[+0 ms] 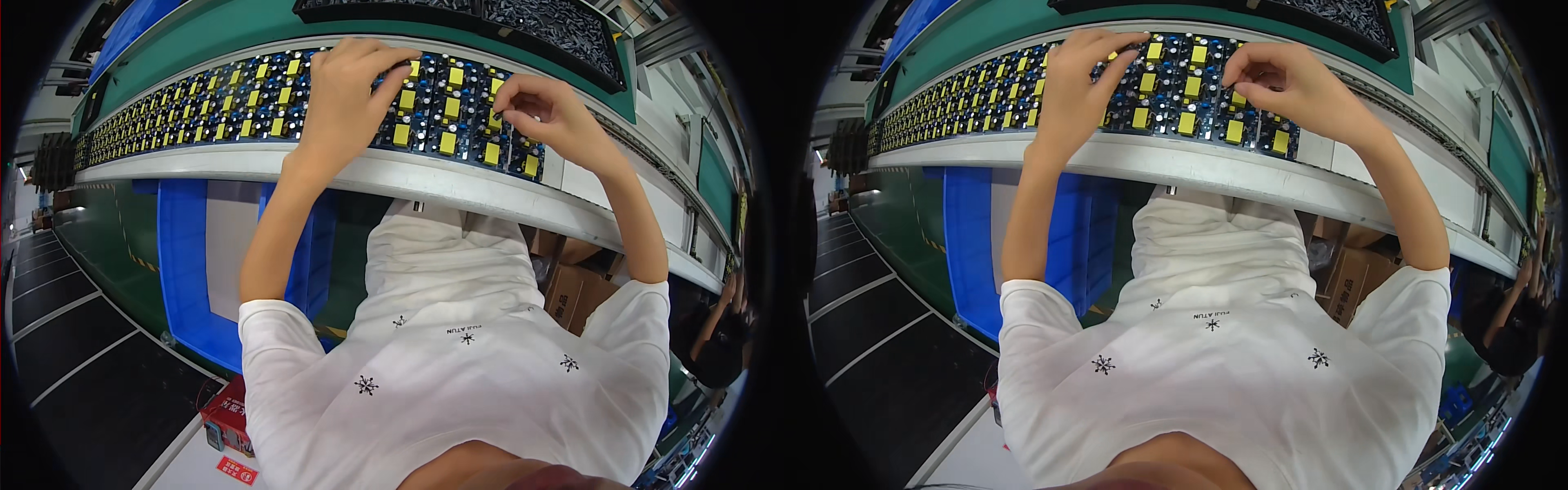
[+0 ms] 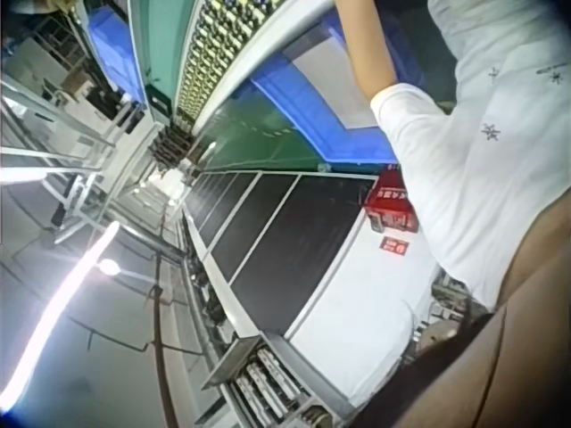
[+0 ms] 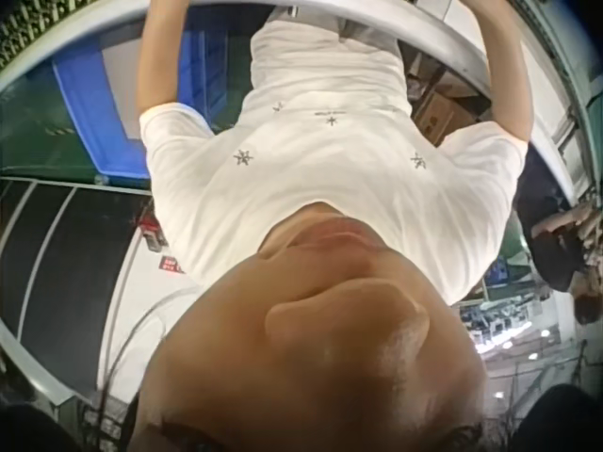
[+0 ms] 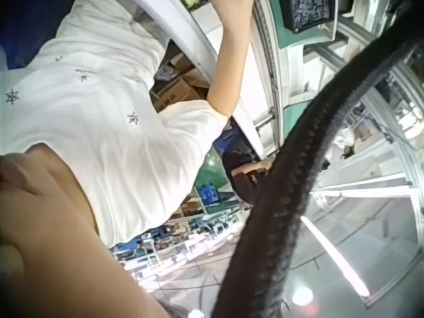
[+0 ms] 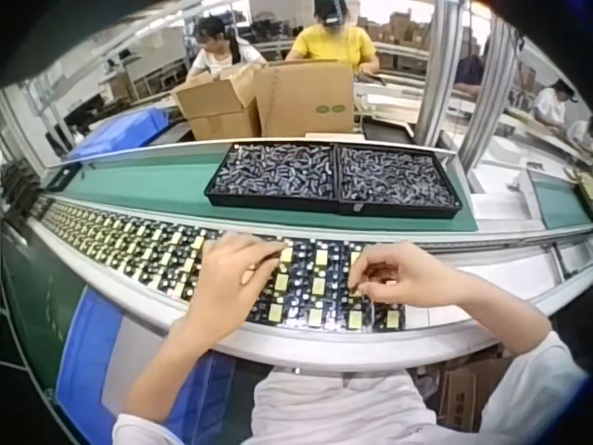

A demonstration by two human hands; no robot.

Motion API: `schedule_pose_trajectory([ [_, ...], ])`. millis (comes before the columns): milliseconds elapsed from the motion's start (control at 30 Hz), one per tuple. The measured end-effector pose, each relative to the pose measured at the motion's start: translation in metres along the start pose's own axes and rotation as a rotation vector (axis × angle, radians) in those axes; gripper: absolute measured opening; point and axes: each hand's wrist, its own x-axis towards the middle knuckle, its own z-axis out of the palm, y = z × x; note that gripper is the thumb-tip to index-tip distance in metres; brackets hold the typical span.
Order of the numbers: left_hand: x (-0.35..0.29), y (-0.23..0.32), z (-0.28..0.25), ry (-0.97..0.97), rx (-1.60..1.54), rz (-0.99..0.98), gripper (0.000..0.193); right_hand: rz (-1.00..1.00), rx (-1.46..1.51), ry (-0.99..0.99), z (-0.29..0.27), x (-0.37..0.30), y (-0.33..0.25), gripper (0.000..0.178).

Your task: Manual assembly of electronic components onto a printed circuit board on a conveyor line.

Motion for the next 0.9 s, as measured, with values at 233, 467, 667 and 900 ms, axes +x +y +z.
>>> schedule_pose_trajectory([
  [233,-0.024,0.010,-0.001,-0.068,-0.030,-0.129,0.014,0.012,-0.202,0.026,0.028,0.009,0.000,0.011],
  [467,-0.029,0.014,-0.002,-0.086,-0.107,-0.211,0.010,-0.015,-0.311,0.101,0.048,0.009,0.002,0.013],
  [667,-0.032,0.014,0.000,-0.089,-0.124,-0.177,0.010,-0.022,-0.332,0.130,0.050,0.011,0.005,0.015],
  [900,-0.031,0.015,0.002,-0.108,-0.128,-0.165,0.015,0.016,-0.332,0.101,0.046,0.012,0.005,0.015],
])
